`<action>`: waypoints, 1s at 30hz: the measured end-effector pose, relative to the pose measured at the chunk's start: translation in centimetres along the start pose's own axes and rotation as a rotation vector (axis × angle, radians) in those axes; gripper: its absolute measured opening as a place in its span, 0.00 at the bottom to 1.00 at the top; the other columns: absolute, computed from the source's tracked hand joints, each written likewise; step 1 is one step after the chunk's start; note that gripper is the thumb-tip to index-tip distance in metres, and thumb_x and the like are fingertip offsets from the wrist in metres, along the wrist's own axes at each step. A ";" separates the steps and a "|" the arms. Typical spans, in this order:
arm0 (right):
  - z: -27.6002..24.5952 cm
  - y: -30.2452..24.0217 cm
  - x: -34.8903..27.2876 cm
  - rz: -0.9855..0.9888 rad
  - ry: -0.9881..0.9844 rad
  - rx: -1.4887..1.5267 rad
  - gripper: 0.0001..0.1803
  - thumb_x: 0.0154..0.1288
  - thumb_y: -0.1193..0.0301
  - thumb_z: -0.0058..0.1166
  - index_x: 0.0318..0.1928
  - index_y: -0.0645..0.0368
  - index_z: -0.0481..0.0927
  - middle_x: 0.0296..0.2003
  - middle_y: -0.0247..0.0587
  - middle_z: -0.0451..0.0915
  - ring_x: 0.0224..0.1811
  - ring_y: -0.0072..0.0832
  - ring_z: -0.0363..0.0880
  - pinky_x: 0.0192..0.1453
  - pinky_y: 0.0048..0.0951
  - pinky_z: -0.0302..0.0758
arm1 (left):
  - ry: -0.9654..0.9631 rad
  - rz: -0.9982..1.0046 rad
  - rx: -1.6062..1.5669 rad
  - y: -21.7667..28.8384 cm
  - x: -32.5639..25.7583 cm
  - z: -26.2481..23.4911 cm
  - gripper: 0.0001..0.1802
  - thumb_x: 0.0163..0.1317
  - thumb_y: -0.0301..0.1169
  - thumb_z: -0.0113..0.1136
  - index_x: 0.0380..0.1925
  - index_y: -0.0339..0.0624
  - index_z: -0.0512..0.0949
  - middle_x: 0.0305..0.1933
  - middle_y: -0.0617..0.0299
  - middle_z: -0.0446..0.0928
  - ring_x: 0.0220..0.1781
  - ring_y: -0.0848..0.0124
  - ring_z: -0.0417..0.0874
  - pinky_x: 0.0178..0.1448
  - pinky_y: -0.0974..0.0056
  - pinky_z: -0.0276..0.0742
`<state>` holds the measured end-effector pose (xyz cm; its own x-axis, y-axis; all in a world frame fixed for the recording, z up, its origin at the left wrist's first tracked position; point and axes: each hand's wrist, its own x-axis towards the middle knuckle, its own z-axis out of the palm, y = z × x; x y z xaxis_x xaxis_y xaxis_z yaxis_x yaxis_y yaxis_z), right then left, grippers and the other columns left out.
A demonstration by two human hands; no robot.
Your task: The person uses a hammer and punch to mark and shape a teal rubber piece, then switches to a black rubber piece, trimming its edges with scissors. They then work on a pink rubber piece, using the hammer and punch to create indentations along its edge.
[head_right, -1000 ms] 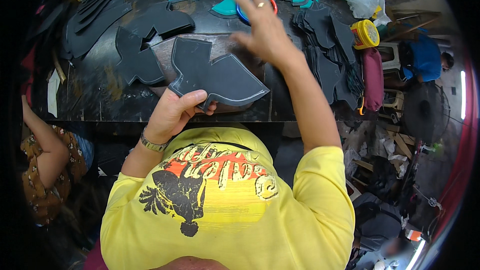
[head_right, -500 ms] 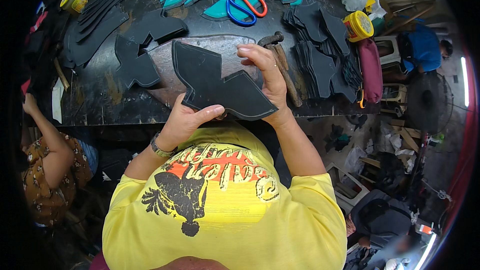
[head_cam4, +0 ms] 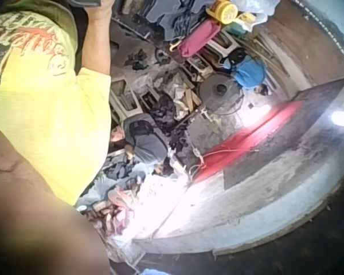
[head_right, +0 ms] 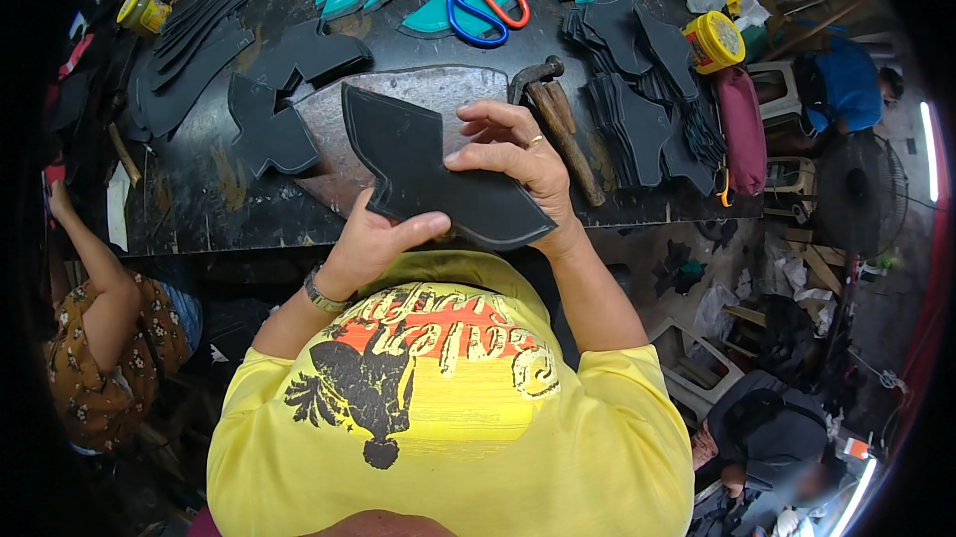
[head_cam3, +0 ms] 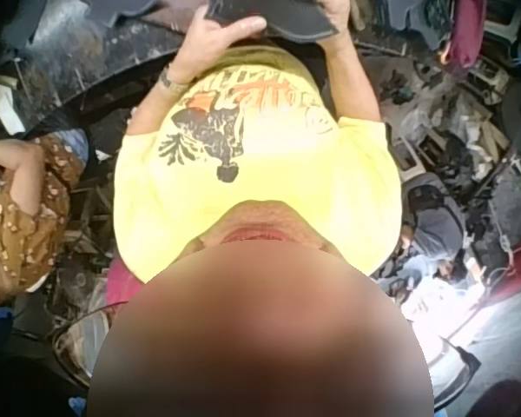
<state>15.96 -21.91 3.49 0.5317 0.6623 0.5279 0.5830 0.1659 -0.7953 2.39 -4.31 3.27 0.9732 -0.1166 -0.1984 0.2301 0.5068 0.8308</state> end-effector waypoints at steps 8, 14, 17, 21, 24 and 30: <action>-1.6 -2.8 1.2 0.647 -0.146 0.590 0.14 0.71 0.77 0.59 0.55 0.68 0.83 0.48 0.37 0.86 0.49 0.21 0.83 0.56 0.26 0.79 | -0.072 0.484 0.279 5.7 -1.1 -1.1 0.16 0.59 0.29 0.76 0.45 0.34 0.84 0.35 0.62 0.84 0.36 0.77 0.83 0.40 0.72 0.77; 0.8 -0.1 1.8 0.768 -0.348 0.216 0.10 0.72 0.72 0.60 0.47 0.66 0.84 0.35 0.34 0.86 0.38 0.16 0.81 0.44 0.26 0.79 | 0.299 0.122 0.594 3.7 4.2 -3.5 0.22 0.58 0.30 0.75 0.50 0.33 0.81 0.39 0.57 0.85 0.35 0.65 0.86 0.43 0.63 0.81; -1.3 0.3 2.8 0.714 -0.219 0.005 0.08 0.70 0.71 0.64 0.38 0.65 0.85 0.28 0.28 0.82 0.34 0.11 0.77 0.36 0.23 0.74 | 0.247 0.202 1.009 2.6 4.6 -4.5 0.23 0.56 0.30 0.74 0.51 0.36 0.81 0.44 0.49 0.86 0.38 0.54 0.88 0.45 0.57 0.82; -5.7 1.1 4.6 0.531 0.006 -0.931 0.12 0.64 0.63 0.65 0.38 0.60 0.87 0.34 0.49 0.87 0.38 0.43 0.88 0.44 0.41 0.81 | 0.326 0.354 1.196 1.9 4.4 -4.0 0.18 0.58 0.31 0.72 0.47 0.39 0.84 0.44 0.48 0.85 0.45 0.48 0.86 0.50 0.52 0.81; -7.6 2.1 4.2 0.733 -0.157 -1.098 0.15 0.64 0.65 0.62 0.49 0.57 0.86 0.40 0.52 0.87 0.46 0.51 0.85 0.53 0.46 0.80 | 0.338 0.353 1.158 2.2 4.0 -3.9 0.16 0.58 0.31 0.71 0.47 0.41 0.84 0.41 0.49 0.84 0.45 0.48 0.85 0.50 0.51 0.80; -8.7 4.9 2.8 0.887 -0.079 -0.842 0.27 0.55 0.71 0.62 0.58 0.59 0.82 0.36 0.50 0.84 0.41 0.48 0.84 0.51 0.44 0.78 | 0.338 0.322 1.174 2.6 4.7 -4.1 0.18 0.58 0.30 0.73 0.48 0.41 0.85 0.36 0.55 0.84 0.33 0.62 0.85 0.41 0.61 0.81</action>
<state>25.66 -25.59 3.71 0.9249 0.3527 -0.1419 0.2684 -0.8702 -0.4133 7.55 0.02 2.36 0.9760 0.1823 0.1193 0.0171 -0.6100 0.7922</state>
